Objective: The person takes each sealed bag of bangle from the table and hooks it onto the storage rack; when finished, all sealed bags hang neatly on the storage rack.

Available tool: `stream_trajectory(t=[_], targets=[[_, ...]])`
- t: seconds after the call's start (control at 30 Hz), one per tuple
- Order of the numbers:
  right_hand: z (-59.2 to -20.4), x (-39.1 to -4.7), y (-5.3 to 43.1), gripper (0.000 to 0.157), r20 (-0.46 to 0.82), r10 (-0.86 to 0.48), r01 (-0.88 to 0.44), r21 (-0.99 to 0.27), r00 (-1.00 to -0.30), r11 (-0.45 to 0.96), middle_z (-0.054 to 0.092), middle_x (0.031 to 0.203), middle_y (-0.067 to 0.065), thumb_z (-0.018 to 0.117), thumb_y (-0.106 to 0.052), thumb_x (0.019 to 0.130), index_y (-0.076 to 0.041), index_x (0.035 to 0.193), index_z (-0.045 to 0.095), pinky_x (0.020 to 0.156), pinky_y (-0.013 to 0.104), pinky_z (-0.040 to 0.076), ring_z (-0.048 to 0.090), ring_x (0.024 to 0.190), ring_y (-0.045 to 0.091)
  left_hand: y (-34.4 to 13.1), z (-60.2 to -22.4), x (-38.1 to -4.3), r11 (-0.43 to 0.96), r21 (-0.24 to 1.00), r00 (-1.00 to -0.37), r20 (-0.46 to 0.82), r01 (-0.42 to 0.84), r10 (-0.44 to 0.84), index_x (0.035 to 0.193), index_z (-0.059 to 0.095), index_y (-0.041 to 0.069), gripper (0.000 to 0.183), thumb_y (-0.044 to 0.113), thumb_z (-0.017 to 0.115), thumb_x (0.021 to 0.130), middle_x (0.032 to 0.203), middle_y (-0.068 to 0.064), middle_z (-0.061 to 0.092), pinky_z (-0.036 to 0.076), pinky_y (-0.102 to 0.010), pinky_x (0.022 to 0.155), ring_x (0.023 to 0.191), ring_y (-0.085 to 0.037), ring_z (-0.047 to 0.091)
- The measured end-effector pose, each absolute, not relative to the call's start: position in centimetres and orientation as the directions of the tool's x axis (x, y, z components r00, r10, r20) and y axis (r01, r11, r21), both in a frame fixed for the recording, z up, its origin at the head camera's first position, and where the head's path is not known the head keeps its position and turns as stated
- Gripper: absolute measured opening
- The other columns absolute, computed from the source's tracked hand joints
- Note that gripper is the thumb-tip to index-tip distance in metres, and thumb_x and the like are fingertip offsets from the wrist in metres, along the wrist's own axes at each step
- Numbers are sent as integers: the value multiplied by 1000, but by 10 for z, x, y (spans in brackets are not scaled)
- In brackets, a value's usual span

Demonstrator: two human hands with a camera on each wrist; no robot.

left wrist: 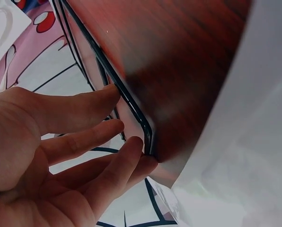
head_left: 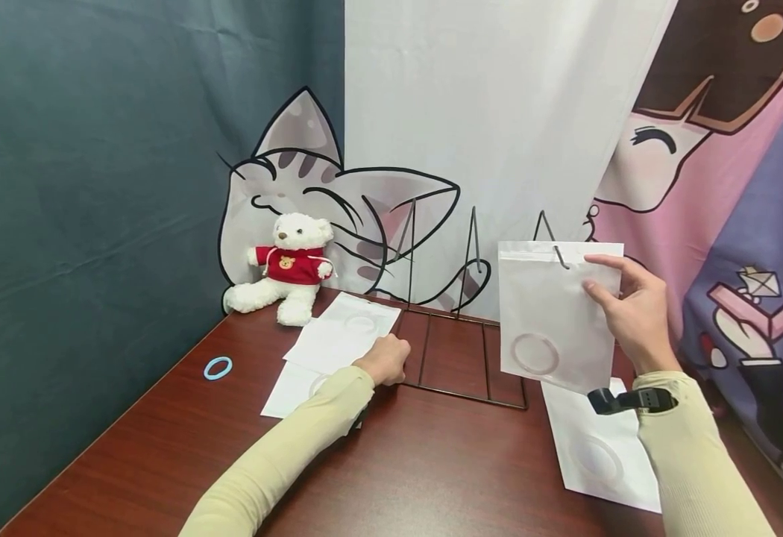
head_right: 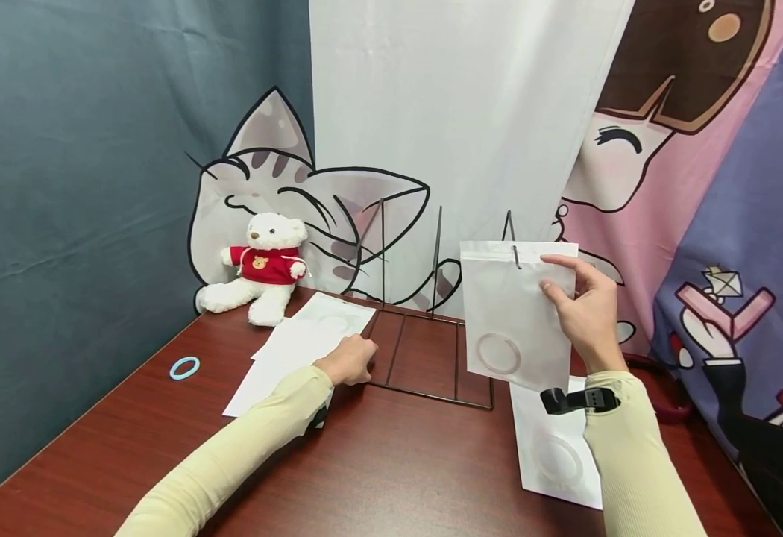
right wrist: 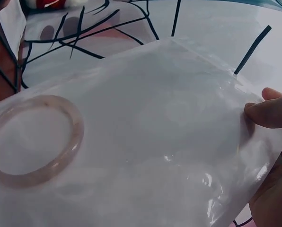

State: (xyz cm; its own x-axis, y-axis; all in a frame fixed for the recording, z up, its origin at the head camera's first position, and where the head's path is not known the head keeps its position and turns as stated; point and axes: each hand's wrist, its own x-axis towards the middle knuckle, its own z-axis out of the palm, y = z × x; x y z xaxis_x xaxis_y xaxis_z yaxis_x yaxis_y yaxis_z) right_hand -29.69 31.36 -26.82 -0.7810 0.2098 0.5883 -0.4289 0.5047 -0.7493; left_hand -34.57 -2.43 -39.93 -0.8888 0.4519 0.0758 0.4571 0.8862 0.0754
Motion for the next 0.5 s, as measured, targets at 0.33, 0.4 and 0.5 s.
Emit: stream_trajectory(t=[0.33,0.4,0.5], targets=[[-269,-310,315,41,575,267,-403,-771,-774,493,68,87,-23,72,3,85,-9,124,70,59,13,53,63,67,-8,-24,-400,-344,887,80,-890,91,454,447,68,62,10,17,7,76,76,72,-5,68,54,-32,67,69,-18,60],[-268,-314,315,41,583,268,-405,-763,-767,503,68,85,-24,72,3,85,-9,123,71,59,12,52,62,66,-8,-24,-400,-344,889,81,-891,90,451,444,68,63,10,16,7,76,76,72,-5,68,55,-32,67,70,-18,61],[-266,-320,315,40,598,264,-406,-747,-757,526,66,79,-24,72,3,84,-9,122,72,57,11,49,57,62,-8,-24,-400,-344,892,87,-896,89,443,436,68,63,10,16,7,77,75,72,-5,68,55,-33,68,70,-19,61]])
